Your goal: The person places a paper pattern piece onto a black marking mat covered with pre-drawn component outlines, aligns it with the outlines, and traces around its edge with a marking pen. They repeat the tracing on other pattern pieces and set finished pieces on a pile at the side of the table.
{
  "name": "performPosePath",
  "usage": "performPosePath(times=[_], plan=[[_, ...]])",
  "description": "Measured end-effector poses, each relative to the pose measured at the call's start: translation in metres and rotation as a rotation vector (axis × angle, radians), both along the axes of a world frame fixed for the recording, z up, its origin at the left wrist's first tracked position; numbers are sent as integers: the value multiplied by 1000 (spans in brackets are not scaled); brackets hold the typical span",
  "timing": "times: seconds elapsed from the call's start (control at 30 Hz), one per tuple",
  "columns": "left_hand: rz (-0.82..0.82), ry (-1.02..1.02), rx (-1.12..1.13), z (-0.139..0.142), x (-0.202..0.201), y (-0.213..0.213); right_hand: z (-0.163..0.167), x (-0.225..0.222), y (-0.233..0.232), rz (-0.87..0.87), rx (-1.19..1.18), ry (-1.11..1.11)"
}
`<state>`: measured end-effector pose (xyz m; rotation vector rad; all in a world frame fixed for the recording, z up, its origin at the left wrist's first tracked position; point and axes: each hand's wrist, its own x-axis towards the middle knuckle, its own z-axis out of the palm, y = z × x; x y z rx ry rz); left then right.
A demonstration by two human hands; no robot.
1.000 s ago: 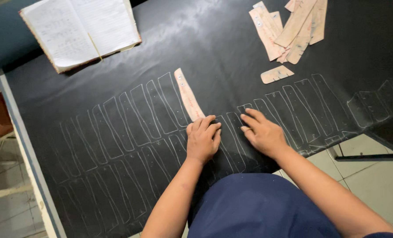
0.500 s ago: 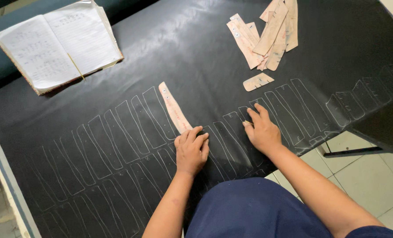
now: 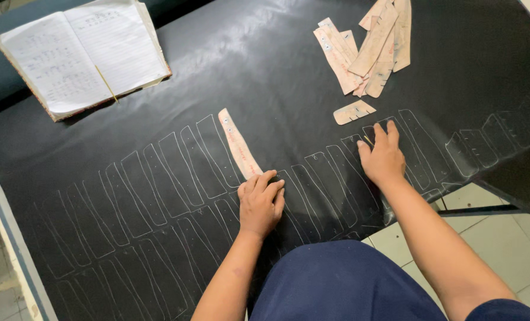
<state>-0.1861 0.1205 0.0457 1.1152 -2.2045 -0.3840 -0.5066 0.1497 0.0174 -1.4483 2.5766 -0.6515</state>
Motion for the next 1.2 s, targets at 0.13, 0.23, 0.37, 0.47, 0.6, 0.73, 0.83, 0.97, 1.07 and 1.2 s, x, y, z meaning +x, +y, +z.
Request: performPosePath(times=[0.13, 0.23, 0.37, 0.47, 0.6, 0.73, 0.83, 0.97, 1.07, 1.2], plan=[[4, 43, 3, 0, 3, -3, -2, 0, -8, -48, 146, 54], [8, 65, 14, 1, 15, -2, 0, 10, -9, 27, 166, 163], [14, 85, 24, 0, 40, 3, -1, 26, -2, 25, 216, 134], [38, 56, 24, -8, 57, 11, -15, 36, 8, 71, 133, 209], [73, 60, 13, -19, 66, 18, -34, 38, 12, 119, 102, 381], [75, 62, -5, -18, 70, 19, -35, 43, 13, 116, 97, 385], [41, 106, 12, -7, 74, 15, -27, 47, 13, 109, 96, 301], [210, 472, -89, 9, 117, -19, -23, 50, 12, 106, 96, 311], [627, 297, -274, 12, 205, -39, -25, 47, 12, 107, 105, 334], [1241, 68, -6, 4, 322, -47, -30, 42, 11, 128, 61, 319]])
